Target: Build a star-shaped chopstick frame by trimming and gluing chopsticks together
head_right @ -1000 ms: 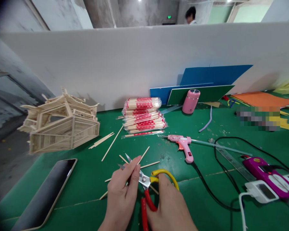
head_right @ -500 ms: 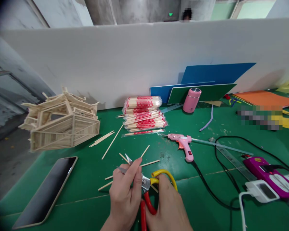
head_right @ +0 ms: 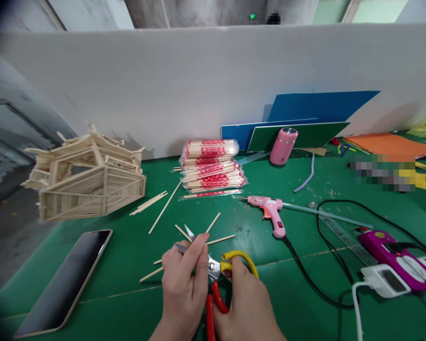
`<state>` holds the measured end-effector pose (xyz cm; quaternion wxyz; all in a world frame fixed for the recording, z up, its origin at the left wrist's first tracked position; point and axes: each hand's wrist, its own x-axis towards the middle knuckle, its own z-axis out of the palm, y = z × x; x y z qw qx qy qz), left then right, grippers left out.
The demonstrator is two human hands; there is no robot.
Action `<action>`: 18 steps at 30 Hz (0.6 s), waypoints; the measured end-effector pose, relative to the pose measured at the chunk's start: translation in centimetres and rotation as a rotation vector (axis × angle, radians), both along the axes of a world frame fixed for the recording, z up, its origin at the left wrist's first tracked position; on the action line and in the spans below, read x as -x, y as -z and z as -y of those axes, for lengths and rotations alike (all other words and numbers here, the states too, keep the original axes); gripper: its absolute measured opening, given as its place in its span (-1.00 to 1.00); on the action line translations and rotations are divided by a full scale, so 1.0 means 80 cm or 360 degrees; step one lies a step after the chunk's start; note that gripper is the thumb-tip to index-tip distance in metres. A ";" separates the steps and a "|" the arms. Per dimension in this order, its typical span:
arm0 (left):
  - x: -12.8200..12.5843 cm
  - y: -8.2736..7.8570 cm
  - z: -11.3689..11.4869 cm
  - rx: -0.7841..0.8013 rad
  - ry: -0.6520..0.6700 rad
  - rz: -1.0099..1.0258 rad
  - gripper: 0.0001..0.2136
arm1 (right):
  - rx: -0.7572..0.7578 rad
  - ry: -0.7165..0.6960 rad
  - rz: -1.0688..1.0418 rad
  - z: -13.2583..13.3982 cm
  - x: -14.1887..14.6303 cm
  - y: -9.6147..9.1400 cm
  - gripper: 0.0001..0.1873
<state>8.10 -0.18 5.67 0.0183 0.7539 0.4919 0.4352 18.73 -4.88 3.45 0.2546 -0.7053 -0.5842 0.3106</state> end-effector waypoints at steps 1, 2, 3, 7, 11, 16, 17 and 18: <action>0.000 0.001 0.000 0.0001 0.0000 -0.0004 -0.78 | 0.0001 0.0002 0.0002 0.000 0.000 0.001 -0.67; 0.000 0.003 -0.001 0.0003 -0.0002 -0.0008 -0.78 | 0.0002 0.0004 0.0005 0.000 0.001 0.002 -0.67; 0.000 0.004 -0.001 0.0007 -0.0005 -0.0012 -0.79 | 0.0004 0.0005 0.0006 0.000 0.001 0.003 -0.67; 0.000 0.004 -0.002 -0.0016 -0.0010 -0.0020 -0.80 | 0.0006 0.0012 -0.0008 0.000 0.002 0.005 -0.71; 0.000 0.002 -0.002 -0.0016 -0.0008 -0.0044 -0.80 | -0.0021 0.0016 -0.0036 0.000 0.000 0.007 -0.71; -0.001 0.003 -0.002 -0.0041 -0.0009 -0.0040 -0.81 | -0.0047 -0.0005 -0.0082 0.001 -0.003 0.011 -0.69; -0.001 0.004 -0.002 -0.0044 -0.0013 -0.0046 -0.81 | -0.0044 -0.0003 -0.0090 0.001 -0.003 0.011 -0.69; -0.001 0.004 -0.003 -0.0044 -0.0018 -0.0053 -0.81 | -0.0040 -0.0001 -0.0098 0.001 -0.003 0.011 -0.68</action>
